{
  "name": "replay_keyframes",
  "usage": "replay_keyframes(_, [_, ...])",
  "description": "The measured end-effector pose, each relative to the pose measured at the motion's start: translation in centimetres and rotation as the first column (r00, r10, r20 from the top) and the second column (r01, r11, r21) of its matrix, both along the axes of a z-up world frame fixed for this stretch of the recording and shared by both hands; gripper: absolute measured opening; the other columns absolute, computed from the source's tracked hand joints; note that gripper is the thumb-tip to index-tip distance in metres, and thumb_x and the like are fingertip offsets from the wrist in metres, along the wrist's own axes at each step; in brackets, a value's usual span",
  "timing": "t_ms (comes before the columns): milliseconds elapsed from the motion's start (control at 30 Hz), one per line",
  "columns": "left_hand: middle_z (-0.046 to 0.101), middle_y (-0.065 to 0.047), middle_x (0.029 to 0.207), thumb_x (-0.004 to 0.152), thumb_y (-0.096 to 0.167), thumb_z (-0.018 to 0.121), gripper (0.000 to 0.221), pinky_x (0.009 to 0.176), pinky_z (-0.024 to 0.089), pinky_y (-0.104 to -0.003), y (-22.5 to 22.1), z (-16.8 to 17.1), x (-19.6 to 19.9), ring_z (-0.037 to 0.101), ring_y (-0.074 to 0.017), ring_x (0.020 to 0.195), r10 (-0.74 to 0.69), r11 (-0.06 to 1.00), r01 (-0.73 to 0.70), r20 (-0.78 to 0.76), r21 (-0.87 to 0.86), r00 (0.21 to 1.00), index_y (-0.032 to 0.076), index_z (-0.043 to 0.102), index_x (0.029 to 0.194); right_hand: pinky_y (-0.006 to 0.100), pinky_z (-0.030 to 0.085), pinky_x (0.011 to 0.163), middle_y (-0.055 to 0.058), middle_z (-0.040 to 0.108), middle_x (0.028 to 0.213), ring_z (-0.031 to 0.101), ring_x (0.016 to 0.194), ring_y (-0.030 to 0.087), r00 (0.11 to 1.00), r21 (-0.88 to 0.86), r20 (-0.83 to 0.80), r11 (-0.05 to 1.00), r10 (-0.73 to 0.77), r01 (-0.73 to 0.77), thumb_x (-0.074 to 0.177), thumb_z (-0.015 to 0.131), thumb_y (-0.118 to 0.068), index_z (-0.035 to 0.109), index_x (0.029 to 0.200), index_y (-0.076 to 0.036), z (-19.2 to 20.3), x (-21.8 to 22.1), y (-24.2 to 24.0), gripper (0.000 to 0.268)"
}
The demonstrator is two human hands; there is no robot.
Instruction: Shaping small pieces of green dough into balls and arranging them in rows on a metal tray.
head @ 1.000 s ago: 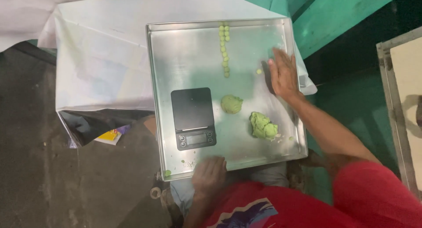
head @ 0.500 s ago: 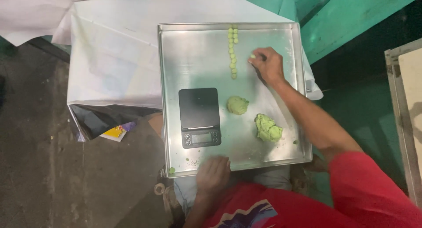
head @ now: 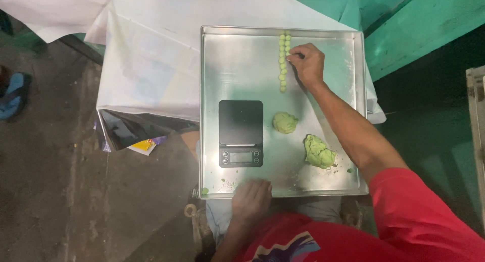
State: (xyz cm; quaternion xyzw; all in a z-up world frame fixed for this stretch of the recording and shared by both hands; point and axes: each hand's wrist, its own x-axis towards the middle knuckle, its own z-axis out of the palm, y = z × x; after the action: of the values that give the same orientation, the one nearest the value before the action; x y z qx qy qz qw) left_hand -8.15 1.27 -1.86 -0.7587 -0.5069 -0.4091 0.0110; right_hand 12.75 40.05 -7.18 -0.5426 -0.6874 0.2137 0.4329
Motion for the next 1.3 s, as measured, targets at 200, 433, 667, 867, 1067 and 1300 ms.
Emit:
replay_keyframes(200, [0.061, -0.008, 0.079, 0.101, 0.007, 0.049, 0.022, 0.059, 0.042, -0.041, -0.3, -0.4, 0.4, 0.053, -0.0263, 0.066, -0.074, 0.994, 0.077, 0.043, -0.077, 0.996, 0.008, 0.065, 0.086, 0.028, 0.055, 0.087, 0.005, 0.073, 0.103, 0.067, 0.090, 0.018, 0.996, -0.085, 0.086, 0.996, 0.025, -0.017, 0.094, 0.072, -0.005, 0.078, 0.117, -0.010, 1.3, -0.1, -1.2, 0.024])
replay_keyframes(433, [0.051, -0.003, 0.047, 0.088, 0.018, 0.060, 0.030, 0.036, 0.036, -0.031, 0.7, -5.6, 1.3, 0.044, -0.0119, 0.040, -0.405, 0.648, -0.045, -0.394, -0.760, 0.825, 0.015, 0.060, 0.058, 0.043, 0.053, 0.103, 0.014, 0.071, 0.124, 0.067, 0.119, 0.029, 1.000, -0.252, 0.016, 0.968, -0.001, 0.005, 0.103, 0.070, -0.019, 0.071, 0.128, -0.008, 4.0, 2.6, -8.7, 0.027])
replay_keyframes(667, [0.070, -0.010, 0.110, 0.100, 0.019, 0.061, 0.024, 0.091, 0.053, -0.038, 0.1, -1.3, 0.9, 0.069, -0.0266, 0.101, 0.019, 0.998, -0.016, 0.039, -0.068, 0.999, 0.012, 0.073, 0.119, 0.055, 0.051, 0.101, 0.024, 0.070, 0.125, 0.066, 0.114, 0.044, 0.949, -0.501, 0.188, 0.856, 0.253, -0.129, 0.106, 0.057, -0.030, 0.068, 0.132, -0.002, 13.3, 5.4, -19.3, 0.040])
replay_keyframes(867, [0.064, -0.018, 0.130, 0.087, 0.012, 0.076, 0.045, 0.105, 0.049, -0.048, 8.0, 0.3, 4.9, 0.061, -0.0358, 0.119, -0.020, 0.975, 0.007, -0.057, -0.223, 0.998, 0.006, 0.067, 0.131, 0.048, 0.054, 0.102, 0.017, 0.070, 0.125, 0.064, 0.122, 0.039, 0.982, -0.545, 0.089, 0.833, 0.168, -0.093, 0.100, 0.063, -0.015, 0.071, 0.132, -0.009, 14.3, 5.7, -25.5, 0.033])
replay_keyframes(1067, [0.048, -0.022, 0.148, 0.087, 0.021, 0.080, 0.070, 0.112, 0.046, -0.047, 15.9, -0.7, 8.1, 0.047, -0.0411, 0.135, -0.081, 0.816, -0.080, -0.250, -0.572, 0.965, 0.007, 0.052, 0.150, 0.056, 0.052, 0.101, 0.022, 0.069, 0.124, 0.063, 0.122, 0.044, 0.978, -0.442, 0.093, 0.888, 0.188, -0.128, 0.100, 0.066, -0.011, 0.069, 0.132, -0.006, 11.5, 7.5, -25.8, 0.032])
replay_keyframes(1300, [0.055, -0.022, 0.135, 0.082, 0.008, 0.080, 0.068, 0.113, 0.044, -0.049, 14.3, -0.7, 7.0, 0.052, -0.0422, 0.130, -0.097, 0.846, 0.074, -0.016, -0.528, 0.995, 0.005, 0.055, 0.144, 0.057, 0.053, 0.100, 0.023, 0.069, 0.123, 0.064, 0.119, 0.045, 0.956, -0.482, 0.154, 0.864, 0.248, -0.147, 0.103, 0.063, -0.011, 0.070, 0.131, -0.006, 11.8, 8.8, -23.9, 0.030])
